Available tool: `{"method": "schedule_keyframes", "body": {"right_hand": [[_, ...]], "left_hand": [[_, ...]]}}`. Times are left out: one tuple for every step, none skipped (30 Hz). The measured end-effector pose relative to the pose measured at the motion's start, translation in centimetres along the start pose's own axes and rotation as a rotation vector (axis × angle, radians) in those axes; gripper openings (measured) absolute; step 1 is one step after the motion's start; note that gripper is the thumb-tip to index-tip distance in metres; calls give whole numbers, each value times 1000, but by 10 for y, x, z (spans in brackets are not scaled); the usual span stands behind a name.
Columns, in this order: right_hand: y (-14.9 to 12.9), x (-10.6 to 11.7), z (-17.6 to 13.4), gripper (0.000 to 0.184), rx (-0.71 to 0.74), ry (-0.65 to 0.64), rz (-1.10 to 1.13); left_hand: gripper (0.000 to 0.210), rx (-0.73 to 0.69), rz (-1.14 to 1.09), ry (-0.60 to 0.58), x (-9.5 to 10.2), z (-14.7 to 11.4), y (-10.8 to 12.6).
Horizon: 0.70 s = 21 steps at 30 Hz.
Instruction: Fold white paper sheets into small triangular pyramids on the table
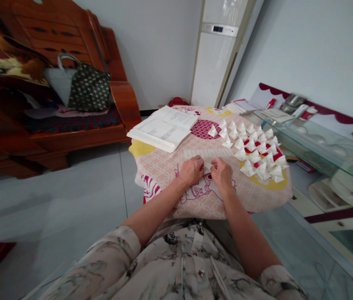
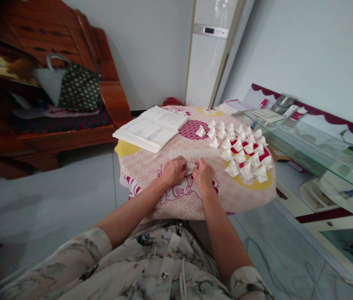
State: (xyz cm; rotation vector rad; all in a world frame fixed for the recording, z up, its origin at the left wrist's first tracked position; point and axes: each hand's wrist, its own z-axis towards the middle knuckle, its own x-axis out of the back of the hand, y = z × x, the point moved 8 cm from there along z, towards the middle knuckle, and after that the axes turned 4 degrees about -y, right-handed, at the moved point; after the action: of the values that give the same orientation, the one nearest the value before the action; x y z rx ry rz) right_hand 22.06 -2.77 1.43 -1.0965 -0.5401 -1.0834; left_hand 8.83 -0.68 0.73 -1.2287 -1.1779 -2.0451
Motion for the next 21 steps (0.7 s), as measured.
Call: {"method": "schedule_keyframes", "body": {"right_hand": [[2, -2, 2, 26, -7, -12, 18], [4, -3, 3, 26, -13, -23, 41], [6, -4, 5, 26, -17, -31, 70], [7, -5, 6, 26, -18, -38, 100], [8, -6, 8, 26, -17, -43, 127], [9, -7, 8, 26, -16, -47, 149], [10, -7, 9, 27, -13, -47, 163], [10, -7, 9, 27, -9, -46, 175], [10, -6, 8, 26, -7, -43, 188], [10, -5, 8, 24, -6, -38, 205], [9, -4, 7, 22, -5, -30, 229], [9, -1, 6, 20, -3, -16, 257], [9, 1, 5, 22, 0, 2, 285], [9, 5, 4, 25, 2, 24, 309], [9, 8, 3, 28, 3, 45, 327], [9, 10, 2, 30, 4, 63, 342], [10, 12, 1, 31, 0, 76, 356], [11, 12, 1, 31, -7, 82, 370], [13, 12, 1, 30, -14, 83, 388], [14, 11, 1, 29, -16, 80, 405], [15, 9, 1, 28, -16, 74, 424]], "left_hand": [[13, -3, -6, 1, 0, 0, 0], [13, -3, -14, 3, 0, 0, -1], [12, 2, -22, 4, 0, 1, -2], [12, 13, -31, 6, 0, 1, -3], [12, 24, -39, 6, 0, 1, -4], [12, 33, -46, 6, 1, 1, -5], [12, 40, -52, 3, 1, 1, -5], [12, 45, -59, 1, 2, 1, -5], [12, 49, -71, 2, 2, 1, -5], [11, 51, -93, 12, 4, 1, -6], [10, 49, -129, 32, 7, 0, -6], [10, 48, -182, 64, 11, 0, -8], [14, 45, -250, 103, 16, -1, -11], [19, 43, -326, 144, 20, -2, -14], [25, 50, -403, 181, 24, -2, -20], [32, 64, -471, 211, 27, -2, -25], [36, 94, -519, 239, 29, -3, -32], [40, 133, -557, 269, 31, -3, -40], [42, 176, -592, 301, 31, -4, -47], [44, 210, -630, 328, 31, -4, -53], [45, 238, -665, 346, 30, -5, -58]]}}
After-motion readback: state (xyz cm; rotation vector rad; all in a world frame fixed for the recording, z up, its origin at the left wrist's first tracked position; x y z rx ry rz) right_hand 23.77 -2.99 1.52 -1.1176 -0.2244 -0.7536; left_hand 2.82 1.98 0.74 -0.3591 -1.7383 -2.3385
